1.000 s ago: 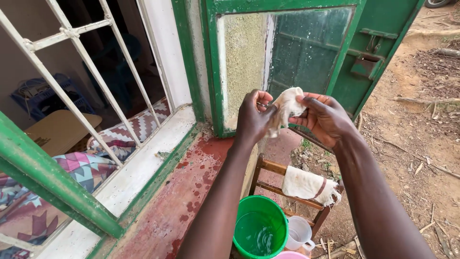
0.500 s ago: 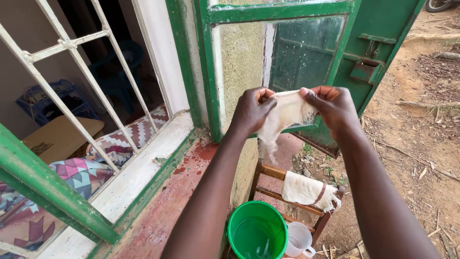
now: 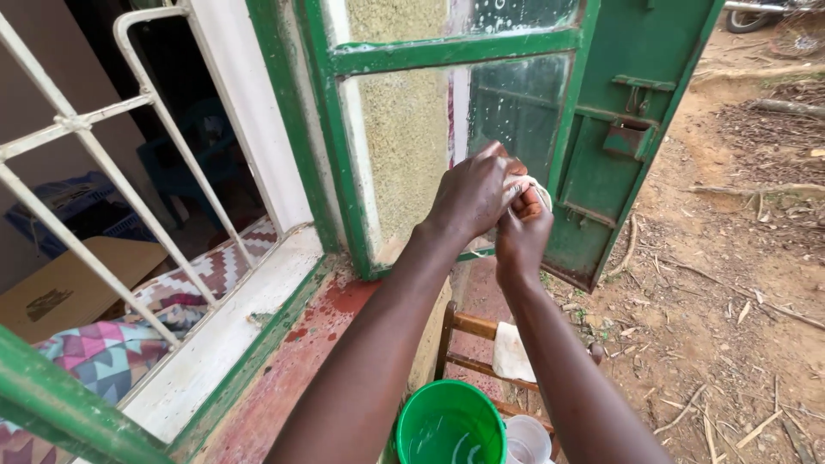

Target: Cleaning and wiping window panes with a cloth and soapy water.

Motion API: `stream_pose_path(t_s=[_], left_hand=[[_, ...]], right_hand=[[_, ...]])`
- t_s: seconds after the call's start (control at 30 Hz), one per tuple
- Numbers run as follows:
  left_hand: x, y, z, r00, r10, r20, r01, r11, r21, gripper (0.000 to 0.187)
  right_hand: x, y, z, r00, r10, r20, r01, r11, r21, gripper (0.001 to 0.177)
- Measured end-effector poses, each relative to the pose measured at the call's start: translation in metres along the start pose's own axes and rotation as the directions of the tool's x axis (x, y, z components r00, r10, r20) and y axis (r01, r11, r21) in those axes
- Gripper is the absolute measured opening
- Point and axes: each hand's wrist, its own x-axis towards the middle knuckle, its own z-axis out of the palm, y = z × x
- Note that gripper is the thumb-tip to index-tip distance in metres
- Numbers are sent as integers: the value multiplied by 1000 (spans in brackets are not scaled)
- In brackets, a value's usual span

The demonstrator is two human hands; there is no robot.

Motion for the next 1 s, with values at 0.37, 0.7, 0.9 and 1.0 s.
stream_pose_path(t_s=[0.37, 0.7, 0.9, 1.0], left_hand=[[12, -57, -69, 852, -57, -521, 55, 998, -20, 32], [13, -94, -106, 507, -93, -857, 237, 971, 35, 32], [22, -123, -106, 560, -202, -803, 228, 970, -84, 44], [20, -128, -106, 596, -223, -772, 205, 971, -123, 50]], right_hand=[[81, -3, -7, 909, -379, -173, 269, 851, -452, 62], [105, 49, 45, 809, -582, -83, 273, 497, -823, 57], [103, 39, 99, 807, -579, -119, 266, 537, -801, 71], [85, 27, 132, 801, -598, -25, 355, 508, -785, 68]])
